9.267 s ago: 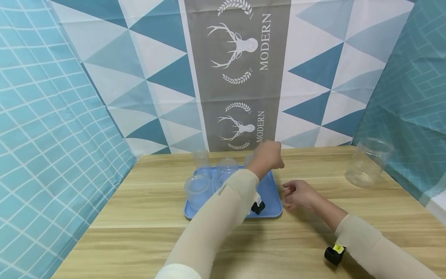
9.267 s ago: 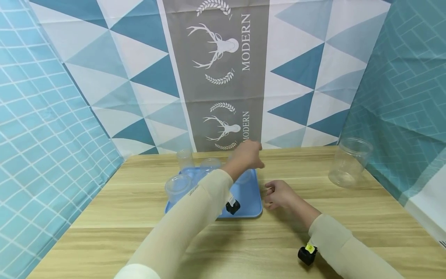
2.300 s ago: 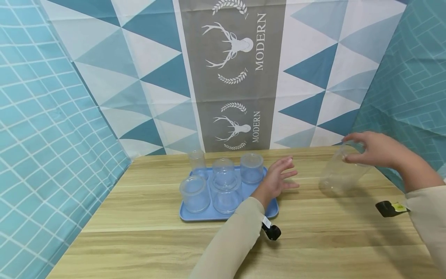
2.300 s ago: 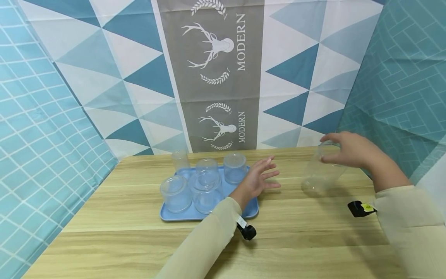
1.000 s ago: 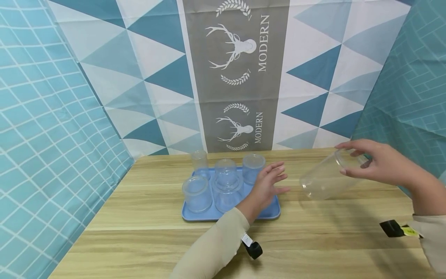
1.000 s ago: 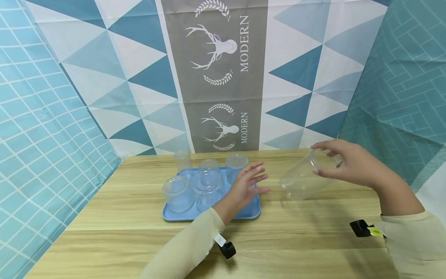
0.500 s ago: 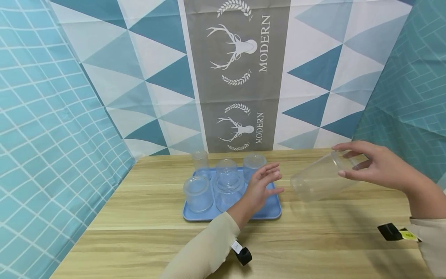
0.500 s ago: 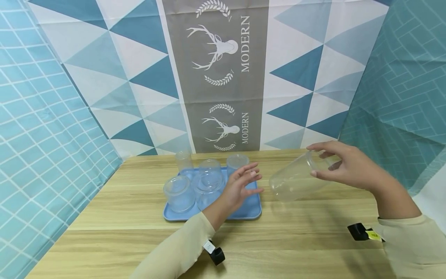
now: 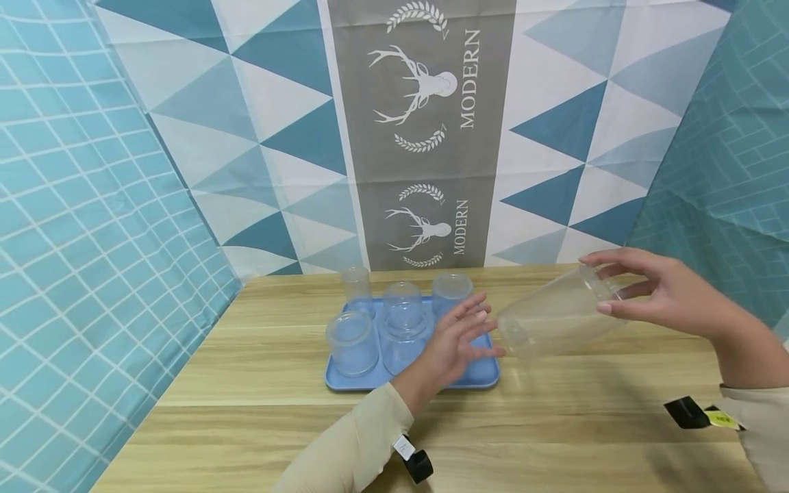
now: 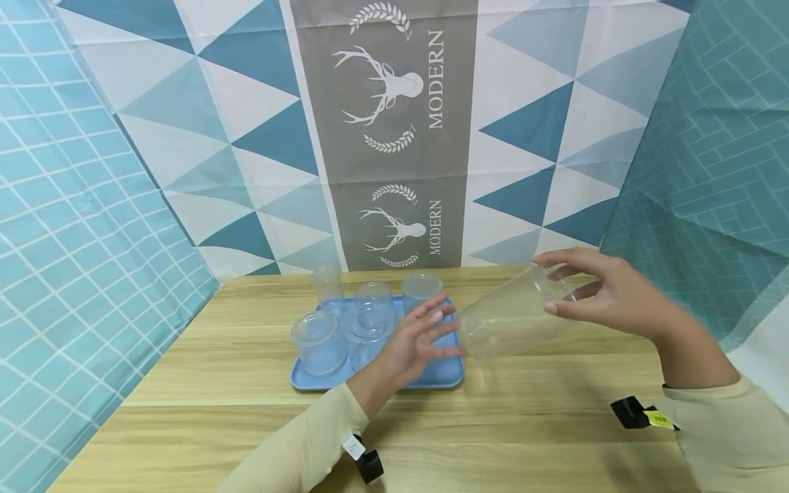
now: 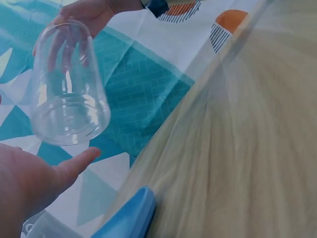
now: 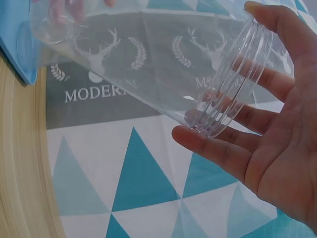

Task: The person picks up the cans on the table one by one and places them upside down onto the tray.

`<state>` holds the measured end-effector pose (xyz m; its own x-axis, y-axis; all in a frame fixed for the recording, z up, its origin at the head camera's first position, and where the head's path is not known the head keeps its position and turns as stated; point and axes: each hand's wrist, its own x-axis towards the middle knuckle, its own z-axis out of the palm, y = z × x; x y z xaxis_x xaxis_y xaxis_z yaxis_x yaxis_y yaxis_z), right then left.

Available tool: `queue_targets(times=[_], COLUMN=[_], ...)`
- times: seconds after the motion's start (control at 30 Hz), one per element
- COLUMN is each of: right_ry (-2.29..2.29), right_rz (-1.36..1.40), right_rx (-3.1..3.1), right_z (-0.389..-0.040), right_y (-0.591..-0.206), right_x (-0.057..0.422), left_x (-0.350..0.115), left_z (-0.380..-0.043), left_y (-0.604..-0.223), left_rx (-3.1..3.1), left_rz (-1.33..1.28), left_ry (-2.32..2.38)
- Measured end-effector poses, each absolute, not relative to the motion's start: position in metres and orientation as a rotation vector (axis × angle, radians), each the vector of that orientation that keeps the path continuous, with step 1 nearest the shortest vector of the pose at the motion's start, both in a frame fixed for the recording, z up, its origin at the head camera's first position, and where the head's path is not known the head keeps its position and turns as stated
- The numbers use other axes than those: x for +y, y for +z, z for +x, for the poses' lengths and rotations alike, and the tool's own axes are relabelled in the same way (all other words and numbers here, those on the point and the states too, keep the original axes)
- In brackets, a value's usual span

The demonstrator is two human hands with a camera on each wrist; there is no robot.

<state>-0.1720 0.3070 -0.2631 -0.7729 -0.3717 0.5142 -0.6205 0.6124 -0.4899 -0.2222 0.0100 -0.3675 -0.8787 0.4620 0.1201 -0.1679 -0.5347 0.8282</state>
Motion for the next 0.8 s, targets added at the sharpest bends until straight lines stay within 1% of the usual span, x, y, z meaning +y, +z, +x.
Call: queue_targets(times=[0.43, 0.8], right_ry=[0.879, 0.819], right_rz=[1.072, 1.113], right_rx=[-2.427, -2.424], right_z=[-0.173, -0.172], right_y=[-0.246, -0.240], right_x=[0.281, 0.269], left_x=[0.014, 0.010], left_z=[-0.211, -0.210], left_y=[-0.375, -0.375], left_rx=[1.011, 0.976], left_rz=[0.396, 0.487], left_ry=[2.319, 2.305])
